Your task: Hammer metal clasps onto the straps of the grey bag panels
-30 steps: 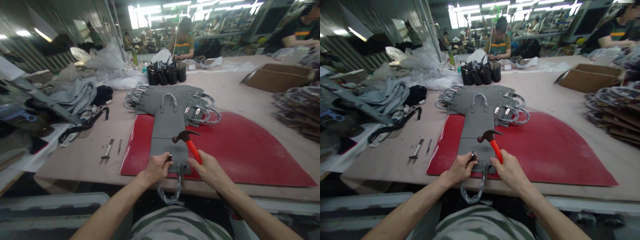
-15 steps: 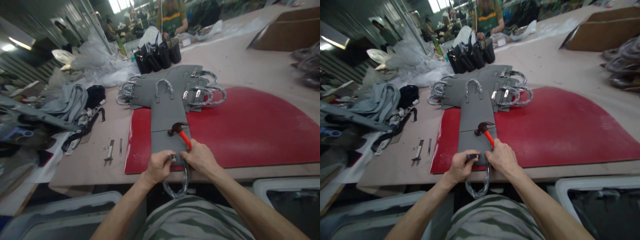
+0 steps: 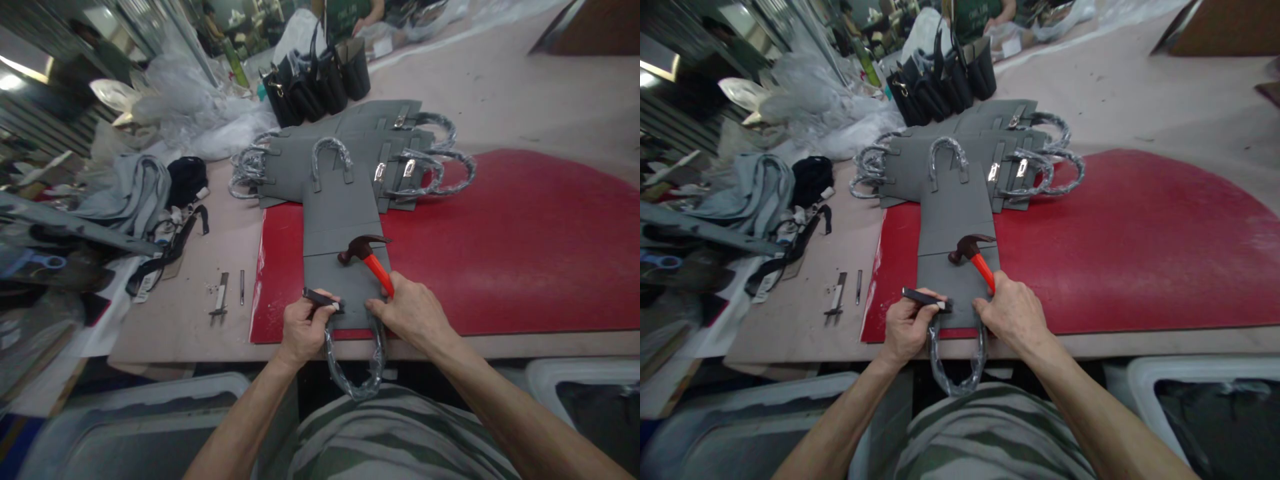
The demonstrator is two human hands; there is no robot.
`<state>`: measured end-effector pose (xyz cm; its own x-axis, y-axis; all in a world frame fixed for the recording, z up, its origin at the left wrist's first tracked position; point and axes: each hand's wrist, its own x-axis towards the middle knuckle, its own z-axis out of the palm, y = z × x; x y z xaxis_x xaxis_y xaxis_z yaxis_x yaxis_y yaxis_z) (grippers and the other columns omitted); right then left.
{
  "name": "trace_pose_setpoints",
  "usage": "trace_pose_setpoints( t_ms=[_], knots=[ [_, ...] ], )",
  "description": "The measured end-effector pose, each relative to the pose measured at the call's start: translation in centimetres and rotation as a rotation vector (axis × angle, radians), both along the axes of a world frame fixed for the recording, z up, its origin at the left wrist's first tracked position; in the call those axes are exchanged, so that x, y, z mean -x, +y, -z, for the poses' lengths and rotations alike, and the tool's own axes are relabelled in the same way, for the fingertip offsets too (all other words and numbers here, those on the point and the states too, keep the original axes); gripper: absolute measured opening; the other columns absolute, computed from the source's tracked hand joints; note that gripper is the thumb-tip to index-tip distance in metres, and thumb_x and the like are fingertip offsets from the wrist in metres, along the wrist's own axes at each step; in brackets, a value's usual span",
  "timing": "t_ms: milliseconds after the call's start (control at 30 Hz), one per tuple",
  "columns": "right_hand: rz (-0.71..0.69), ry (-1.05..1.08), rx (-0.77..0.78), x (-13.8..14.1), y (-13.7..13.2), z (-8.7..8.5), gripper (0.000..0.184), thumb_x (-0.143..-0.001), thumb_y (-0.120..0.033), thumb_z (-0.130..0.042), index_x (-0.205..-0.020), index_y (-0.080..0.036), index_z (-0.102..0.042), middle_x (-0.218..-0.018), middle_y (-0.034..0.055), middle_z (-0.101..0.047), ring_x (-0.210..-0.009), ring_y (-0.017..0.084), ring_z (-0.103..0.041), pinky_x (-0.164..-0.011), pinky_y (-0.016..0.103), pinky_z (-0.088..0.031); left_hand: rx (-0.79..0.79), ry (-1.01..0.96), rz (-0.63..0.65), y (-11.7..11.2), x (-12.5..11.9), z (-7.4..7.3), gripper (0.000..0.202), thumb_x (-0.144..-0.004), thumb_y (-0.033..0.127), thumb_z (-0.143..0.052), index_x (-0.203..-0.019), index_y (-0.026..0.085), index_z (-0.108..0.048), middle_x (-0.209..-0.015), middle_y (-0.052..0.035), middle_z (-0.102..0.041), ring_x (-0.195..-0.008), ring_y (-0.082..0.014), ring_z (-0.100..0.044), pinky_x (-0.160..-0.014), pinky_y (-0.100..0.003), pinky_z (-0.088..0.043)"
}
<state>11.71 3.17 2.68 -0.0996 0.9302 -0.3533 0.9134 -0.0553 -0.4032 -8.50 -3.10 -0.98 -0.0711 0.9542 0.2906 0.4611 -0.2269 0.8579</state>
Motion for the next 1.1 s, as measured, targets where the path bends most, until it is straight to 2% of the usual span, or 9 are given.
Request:
trace_pose_setpoints(
  t_ms=[167, 467, 700, 833, 1100],
  knots=[
    [-0.008, 0.002, -0.005, -0.11, 0.02, 0.24, 0.031, -0.08, -0.042, -0.063, -0.099, -0.019, -0.059, -0.077, 0.008, -0.068, -0.074, 0.026, -0.067, -0.056, 0.03, -0.03, -0.02, 0.023, 0.003, 0.16, -0.08, -0.39, 0.011, -0.089, 0.019, -0.06, -0.093, 0.017, -0.07, -0.089, -0.0051, -0.077, -0.081, -0.0167, -0.073, -0.072, -0.025, -0.058],
    [-0.014, 0.003, -0.009, -0.09, 0.04, 0.49, 0.032, -0.08, -0.044, -0.063, -0.099, -0.019, -0.059, -0.078, 0.0076, -0.069, -0.073, 0.025, -0.065, -0.057, 0.03, -0.031, -0.042, 0.028, 0.022, 0.16, -0.24, -0.09, 0.011, -0.089, 0.017, -0.06, -0.094, 0.016, -0.07, -0.091, -0.005, -0.077, -0.08, -0.0154, -0.073, -0.071, -0.023, -0.058],
    [-0.014, 0.004, -0.018, -0.1, -0.02, 0.36, 0.032, -0.081, -0.042, -0.064, -0.101, -0.018, -0.06, -0.08, 0.0082, -0.069, -0.078, 0.027, -0.067, -0.057, 0.03, -0.031, -0.045, 0.018, 0.04, 0.02, -0.03, 0.25, 0.011, -0.091, 0.019, -0.059, -0.096, 0.017, -0.069, -0.095, -0.0061, -0.077, -0.087, -0.0175, -0.073, -0.077, -0.027, -0.06],
    [-0.017, -0.002, -0.021, -0.11, -0.06, 0.42, 0.034, -0.082, -0.044, -0.063, -0.103, -0.018, -0.059, -0.081, 0.0092, -0.07, -0.08, 0.028, -0.068, -0.058, 0.031, -0.032, -0.051, 0.018, 0.042, 0.18, -0.23, 0.09, 0.011, -0.09, 0.018, -0.059, -0.095, 0.017, -0.069, -0.092, -0.0052, -0.077, -0.084, -0.0166, -0.073, -0.075, -0.025, -0.06],
    [-0.021, 0.01, -0.035, -0.19, -0.08, 0.58, 0.032, -0.082, -0.045, -0.062, -0.101, -0.019, -0.059, -0.081, 0.0086, -0.07, -0.079, 0.028, -0.068, -0.058, 0.031, -0.033, -0.119, 0.113, 0.015, 0.23, -0.41, 0.29, 0.011, -0.092, 0.02, -0.057, -0.095, 0.018, -0.066, -0.089, -0.0049, -0.077, -0.082, -0.016, -0.074, -0.074, -0.025, -0.06]
  ],
)
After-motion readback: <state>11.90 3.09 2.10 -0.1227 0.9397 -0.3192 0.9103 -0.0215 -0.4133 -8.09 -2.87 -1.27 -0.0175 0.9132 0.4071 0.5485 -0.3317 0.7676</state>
